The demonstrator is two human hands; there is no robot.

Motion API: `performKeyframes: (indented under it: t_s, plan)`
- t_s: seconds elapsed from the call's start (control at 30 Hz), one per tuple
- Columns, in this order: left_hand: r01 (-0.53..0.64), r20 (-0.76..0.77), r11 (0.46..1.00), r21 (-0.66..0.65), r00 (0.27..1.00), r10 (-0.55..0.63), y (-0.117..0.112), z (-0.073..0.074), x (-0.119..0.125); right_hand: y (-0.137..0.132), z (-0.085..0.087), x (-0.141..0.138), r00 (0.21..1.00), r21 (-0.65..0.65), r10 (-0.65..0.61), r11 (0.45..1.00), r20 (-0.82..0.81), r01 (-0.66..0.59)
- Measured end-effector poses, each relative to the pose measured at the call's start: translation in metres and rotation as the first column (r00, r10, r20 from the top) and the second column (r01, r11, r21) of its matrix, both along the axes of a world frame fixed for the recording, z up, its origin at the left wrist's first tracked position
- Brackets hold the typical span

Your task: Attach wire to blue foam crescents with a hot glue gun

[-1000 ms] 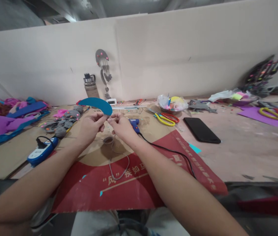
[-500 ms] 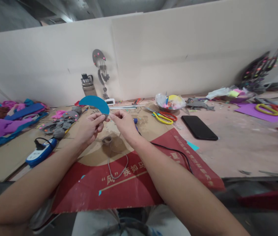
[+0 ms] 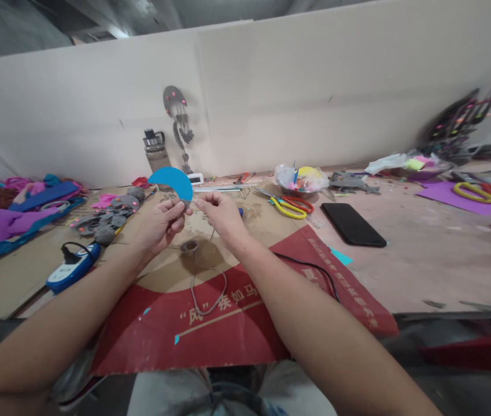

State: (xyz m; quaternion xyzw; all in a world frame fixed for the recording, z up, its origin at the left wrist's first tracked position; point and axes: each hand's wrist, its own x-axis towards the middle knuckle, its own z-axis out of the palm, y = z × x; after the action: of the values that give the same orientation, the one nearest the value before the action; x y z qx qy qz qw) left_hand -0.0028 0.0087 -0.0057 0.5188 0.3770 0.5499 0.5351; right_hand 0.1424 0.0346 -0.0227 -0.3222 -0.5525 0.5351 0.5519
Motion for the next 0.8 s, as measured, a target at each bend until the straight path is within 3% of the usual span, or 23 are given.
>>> performKeyframes:
  t_s: [0.23, 0.4, 0.53, 0.67, 0.8]
  plan:
    - [0.082, 0.035, 0.996, 0.029, 0.996, -0.083, 0.003, -0.005, -0.003, -0.002, 0.001, 0.000, 0.997, -0.026, 0.049, 0.998, -0.051, -0.050]
    - [0.231, 0.070, 0.972, -0.030, 0.971, -0.229, 0.004, -0.004, -0.008, -0.005, 0.007, 0.005, 0.954, -0.059, 0.268, 0.959, -0.138, -0.278]
    - [0.397, 0.082, 0.907, -0.140, 0.917, -0.389, 0.004, -0.002, -0.015, -0.005, 0.011, 0.011, 0.897, -0.071, 0.428, 0.897, -0.111, -0.437]
    - [0.480, 0.059, 0.856, -0.191, 0.877, -0.478, 0.005, -0.003, -0.019, -0.004, 0.013, 0.015, 0.880, -0.030, 0.473, 0.880, -0.037, -0.475]
    - [0.467, 0.060, 0.873, -0.140, 0.884, -0.463, 0.007, -0.006, -0.018, -0.004, 0.014, 0.017, 0.891, -0.024, 0.453, 0.891, -0.011, -0.453]
